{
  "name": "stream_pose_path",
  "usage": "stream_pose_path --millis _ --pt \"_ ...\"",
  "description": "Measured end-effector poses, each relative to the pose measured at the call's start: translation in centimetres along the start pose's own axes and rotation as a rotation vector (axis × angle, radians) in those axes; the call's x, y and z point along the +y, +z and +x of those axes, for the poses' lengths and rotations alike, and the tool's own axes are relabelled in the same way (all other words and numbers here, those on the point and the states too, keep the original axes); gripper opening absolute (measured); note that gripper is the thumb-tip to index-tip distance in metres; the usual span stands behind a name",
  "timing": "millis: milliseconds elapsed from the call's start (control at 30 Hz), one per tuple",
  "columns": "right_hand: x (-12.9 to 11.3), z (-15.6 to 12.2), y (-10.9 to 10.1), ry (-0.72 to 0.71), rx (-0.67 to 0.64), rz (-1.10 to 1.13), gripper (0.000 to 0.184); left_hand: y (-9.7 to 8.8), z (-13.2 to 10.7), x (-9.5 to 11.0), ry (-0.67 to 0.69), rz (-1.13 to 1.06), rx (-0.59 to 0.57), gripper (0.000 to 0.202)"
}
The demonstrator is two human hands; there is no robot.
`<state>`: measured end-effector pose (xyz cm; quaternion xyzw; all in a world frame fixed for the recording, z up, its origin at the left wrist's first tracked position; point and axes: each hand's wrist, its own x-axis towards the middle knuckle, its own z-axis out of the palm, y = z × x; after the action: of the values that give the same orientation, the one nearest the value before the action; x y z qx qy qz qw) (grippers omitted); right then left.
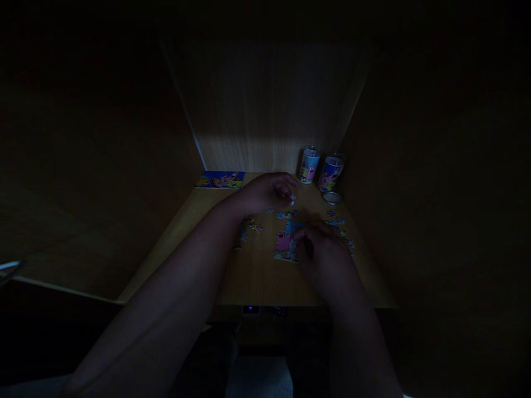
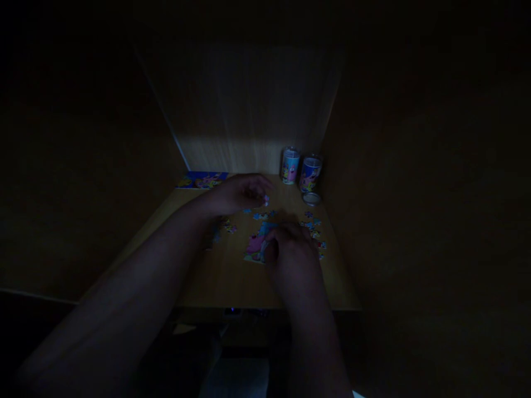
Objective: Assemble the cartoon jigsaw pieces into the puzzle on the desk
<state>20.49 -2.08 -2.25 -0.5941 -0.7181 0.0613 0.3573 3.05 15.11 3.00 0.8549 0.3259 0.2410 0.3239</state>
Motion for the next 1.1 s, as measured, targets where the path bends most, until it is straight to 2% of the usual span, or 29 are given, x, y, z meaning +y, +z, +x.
stream_pose_path --millis 67,167,367,567,800,1100 --pt "0.2 -0.1 0.0 0.011 -0.008 -0.024 0.019 -1.0 -0.4 0.1 -0.02 -0.057 -0.115 0.028" --pt "0.3 -0.2 0.0 -0.001 -0.018 -0.05 0.016 -2.0 -0.9 0.4 -0.058 -0.08 -0.281 0.014" --pt "-0.2 -0.1 -0.1 -0.02 -0.038 -0.062 0.008 -3.2 -1.8 1.0 -0.155 -0.03 -0.488 0.013" --pt "-0.1 0.0 -0.1 -0.053 -0.036 -0.021 0.013 -3.3 -1.7 0.7 -0.185 0.067 -0.531 0.013" --pt "0.4 0.0 0.1 -0.056 -0.038 -0.026 0.01 -3.1 -1.6 1.0 -0.188 0.039 -0.573 0.014" --pt "0.2 0.0 0.0 -0.059 -0.041 -0.045 0.009 -2.6 -1.5 1.0 -0.178 0.096 -0.562 0.014"
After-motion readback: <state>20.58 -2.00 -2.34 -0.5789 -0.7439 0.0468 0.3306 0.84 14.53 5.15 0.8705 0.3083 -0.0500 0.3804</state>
